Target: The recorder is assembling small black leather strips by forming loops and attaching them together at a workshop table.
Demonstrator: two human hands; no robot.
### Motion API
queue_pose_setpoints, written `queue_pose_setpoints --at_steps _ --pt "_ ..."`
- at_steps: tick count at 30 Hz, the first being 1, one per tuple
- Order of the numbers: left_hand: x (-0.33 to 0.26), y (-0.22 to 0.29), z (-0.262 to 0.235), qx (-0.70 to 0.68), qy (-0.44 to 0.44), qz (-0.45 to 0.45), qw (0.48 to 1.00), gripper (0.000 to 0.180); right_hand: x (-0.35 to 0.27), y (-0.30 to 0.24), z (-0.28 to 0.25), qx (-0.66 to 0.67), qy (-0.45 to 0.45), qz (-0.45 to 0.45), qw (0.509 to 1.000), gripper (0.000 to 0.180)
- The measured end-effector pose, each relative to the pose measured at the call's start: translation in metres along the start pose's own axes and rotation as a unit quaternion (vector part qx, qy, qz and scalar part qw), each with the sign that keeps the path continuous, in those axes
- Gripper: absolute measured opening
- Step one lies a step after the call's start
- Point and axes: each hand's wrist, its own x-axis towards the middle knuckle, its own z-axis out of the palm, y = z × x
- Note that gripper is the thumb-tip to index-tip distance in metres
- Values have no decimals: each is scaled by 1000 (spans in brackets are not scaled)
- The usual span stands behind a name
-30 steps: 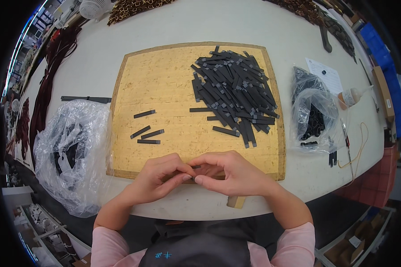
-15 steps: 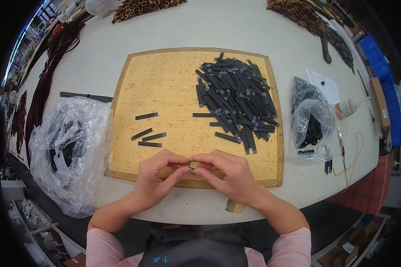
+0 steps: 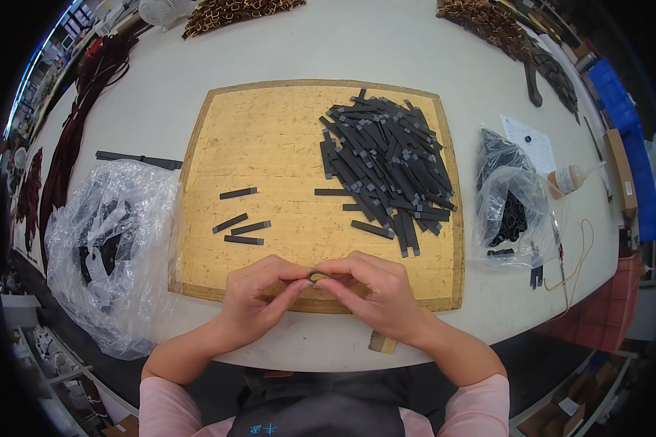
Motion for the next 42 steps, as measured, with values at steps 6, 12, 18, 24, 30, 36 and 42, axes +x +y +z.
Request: queue_pose_setpoints --at_steps 6,12,18,24,30,36,42 --pt "0 6 -2 36 -25 10 999 15 -2 -1 -1 10 -12 18 1000 17" --pt "-1 -7 -8 -309 -45 -231 921 12 4 -10 -15 371 -51 217 901 19" --pt "2 -6 -9 -343 -84 -261 898 13 2 -11 -15 380 -64 253 888 17" --pt "-1 -6 -2 -137 -55 -170 974 5 -3 -2 -10 259 -95 197 941 17" --pt "-2 -4 1 -90 -68 -164 980 7 -5 -3 -11 143 -106 126 976 14" --pt "-3 -6 4 -110 -61 -150 981 7 -7 -3 -16 171 -109 111 973 13" --pt "-3 -4 1 -201 -56 -229 951 8 -5 7 -11 288 -109 93 947 10"
